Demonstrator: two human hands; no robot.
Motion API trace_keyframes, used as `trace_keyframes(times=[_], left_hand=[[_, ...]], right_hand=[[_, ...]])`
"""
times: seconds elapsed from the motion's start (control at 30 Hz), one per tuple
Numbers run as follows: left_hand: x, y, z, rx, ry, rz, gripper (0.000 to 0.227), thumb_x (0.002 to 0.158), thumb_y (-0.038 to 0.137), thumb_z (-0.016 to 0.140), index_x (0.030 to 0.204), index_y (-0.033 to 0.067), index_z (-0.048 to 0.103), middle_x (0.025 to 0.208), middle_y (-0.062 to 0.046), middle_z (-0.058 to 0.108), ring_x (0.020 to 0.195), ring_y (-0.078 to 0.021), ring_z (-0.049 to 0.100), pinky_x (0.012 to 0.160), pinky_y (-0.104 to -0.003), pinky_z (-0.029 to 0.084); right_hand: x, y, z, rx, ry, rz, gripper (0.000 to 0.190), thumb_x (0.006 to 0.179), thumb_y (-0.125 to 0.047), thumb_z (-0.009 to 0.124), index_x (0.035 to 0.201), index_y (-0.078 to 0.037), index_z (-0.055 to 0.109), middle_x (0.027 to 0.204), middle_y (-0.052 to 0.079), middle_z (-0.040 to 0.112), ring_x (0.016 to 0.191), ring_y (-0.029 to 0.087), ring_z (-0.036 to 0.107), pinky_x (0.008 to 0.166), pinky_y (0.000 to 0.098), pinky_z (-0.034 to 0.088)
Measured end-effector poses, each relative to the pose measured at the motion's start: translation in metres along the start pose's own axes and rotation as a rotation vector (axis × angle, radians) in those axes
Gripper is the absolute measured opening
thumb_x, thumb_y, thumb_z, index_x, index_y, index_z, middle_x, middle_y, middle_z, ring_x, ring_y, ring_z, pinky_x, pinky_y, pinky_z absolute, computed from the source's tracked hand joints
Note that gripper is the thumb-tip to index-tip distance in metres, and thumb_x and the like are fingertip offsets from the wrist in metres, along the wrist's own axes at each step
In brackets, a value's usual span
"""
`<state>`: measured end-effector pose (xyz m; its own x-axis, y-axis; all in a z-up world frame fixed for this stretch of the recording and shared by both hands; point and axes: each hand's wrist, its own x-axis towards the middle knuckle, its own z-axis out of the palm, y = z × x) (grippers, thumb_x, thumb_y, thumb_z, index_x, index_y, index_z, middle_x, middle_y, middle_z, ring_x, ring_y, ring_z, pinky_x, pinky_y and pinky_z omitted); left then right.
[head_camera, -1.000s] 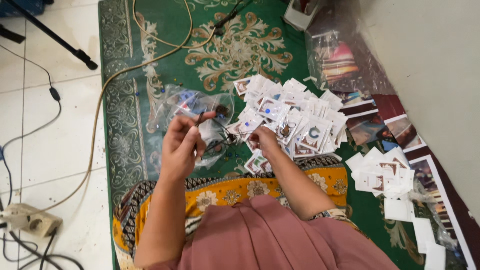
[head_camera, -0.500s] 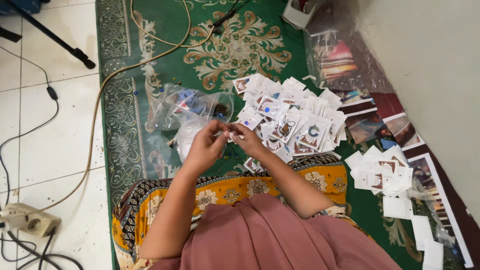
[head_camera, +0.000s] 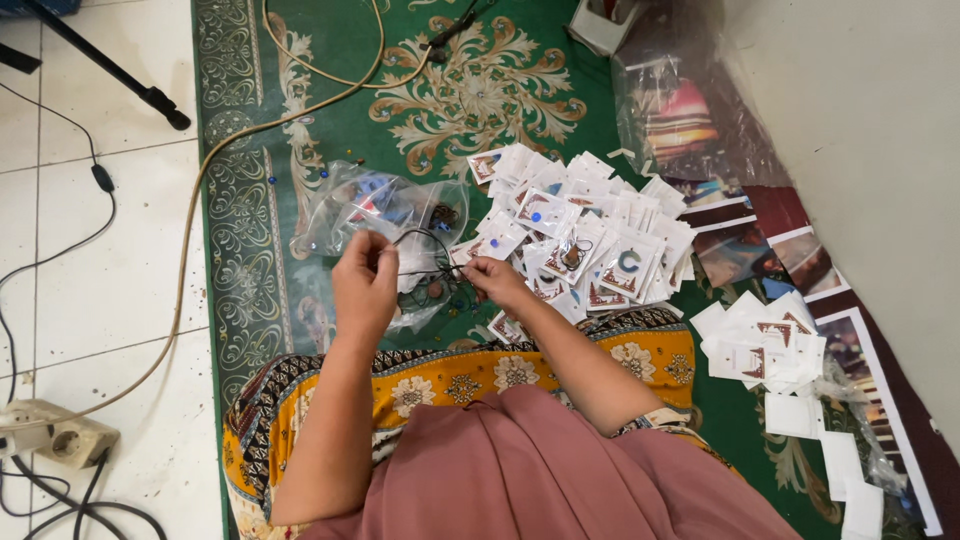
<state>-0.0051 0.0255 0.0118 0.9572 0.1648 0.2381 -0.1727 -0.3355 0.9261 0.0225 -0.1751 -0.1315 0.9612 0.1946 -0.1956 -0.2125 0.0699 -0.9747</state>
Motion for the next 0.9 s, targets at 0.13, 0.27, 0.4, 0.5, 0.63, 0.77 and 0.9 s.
trace_keyframes(times=[0.13, 0.27, 0.4, 0.5, 0.63, 0.77, 0.9], left_hand=[[-0.003, -0.023, 0.003, 0.404, -0.018, -0.013, 0.004, 0.079, 0.012, 0.049, 0.079, 0.0081, 0.05, 0.065, -0.011, 0.056, 0.058, -0.0296, 0.055, 0.055, -0.038, 0.044], [-0.003, -0.041, 0.012, 0.651, -0.139, 0.205, 0.035, 0.065, 0.008, 0.06, 0.098, 0.005, 0.048, 0.083, -0.021, 0.054, 0.078, -0.0415, 0.053, 0.07, -0.05, 0.039], [-0.015, -0.067, 0.048, 0.337, -0.497, 0.115, 0.031, 0.075, 0.016, 0.056, 0.106, 0.0165, 0.052, 0.088, -0.013, 0.063, 0.088, -0.0368, 0.058, 0.088, -0.055, 0.032], [-0.012, -0.082, 0.047, 0.278, -0.527, -0.067, 0.021, 0.08, 0.025, 0.054, 0.099, 0.0174, 0.06, 0.086, -0.008, 0.066, 0.088, -0.0327, 0.059, 0.081, -0.046, 0.042], [-0.008, -0.062, 0.024, 0.383, -0.54, -0.114, 0.019, 0.075, 0.031, 0.059, 0.091, 0.0236, 0.065, 0.077, -0.007, 0.066, 0.081, -0.0336, 0.06, 0.075, -0.047, 0.045], [-0.005, -0.08, 0.015, 0.202, -0.5, -0.212, 0.015, 0.075, 0.023, 0.061, 0.088, 0.0175, 0.068, 0.067, -0.006, 0.066, 0.069, -0.0229, 0.061, 0.067, -0.034, 0.046], [0.001, -0.092, 0.01, 0.081, -0.464, -0.199, 0.013, 0.072, 0.014, 0.065, 0.084, 0.0136, 0.068, 0.067, -0.007, 0.065, 0.062, -0.0166, 0.06, 0.062, -0.028, 0.045]], right_hand=[[-0.016, -0.053, 0.007, -0.116, -0.08, -0.018, 0.013, 0.084, -0.009, 0.052, 0.094, -0.005, 0.059, 0.048, 0.003, 0.049, 0.038, 0.006, 0.045, 0.037, 0.0139, 0.034], [-0.013, -0.072, 0.012, -0.255, -0.193, 0.005, 0.025, 0.085, -0.001, 0.043, 0.105, -0.006, 0.057, 0.074, 0.01, 0.062, 0.06, 0.01, 0.056, 0.043, 0.014, 0.043], [-0.023, -0.105, 0.026, -0.389, -0.28, -0.115, 0.019, 0.085, -0.003, 0.048, 0.099, -0.008, 0.059, 0.08, 0.01, 0.065, 0.068, 0.012, 0.06, 0.046, 0.0166, 0.049], [-0.023, -0.112, 0.018, -0.576, -0.201, -0.246, 0.025, 0.082, -0.003, 0.054, 0.105, -0.011, 0.06, 0.088, 0.011, 0.066, 0.076, 0.021, 0.063, 0.064, 0.0328, 0.053], [-0.042, -0.144, 0.006, -0.714, -0.137, -0.134, 0.018, 0.081, -0.012, 0.059, 0.099, -0.011, 0.058, 0.078, 0.012, 0.066, 0.057, 0.017, 0.063, 0.053, 0.0252, 0.052], [-0.028, -0.12, -0.016, -0.557, -0.001, -0.126, 0.003, 0.079, -0.007, 0.061, 0.081, -0.008, 0.058, 0.063, 0.009, 0.063, 0.039, 0.013, 0.057, 0.036, 0.0197, 0.046], [-0.024, -0.118, -0.029, -0.39, 0.025, -0.183, 0.007, 0.076, -0.005, 0.063, 0.082, -0.005, 0.061, 0.057, 0.008, 0.059, 0.047, 0.011, 0.057, 0.043, 0.0188, 0.044]])
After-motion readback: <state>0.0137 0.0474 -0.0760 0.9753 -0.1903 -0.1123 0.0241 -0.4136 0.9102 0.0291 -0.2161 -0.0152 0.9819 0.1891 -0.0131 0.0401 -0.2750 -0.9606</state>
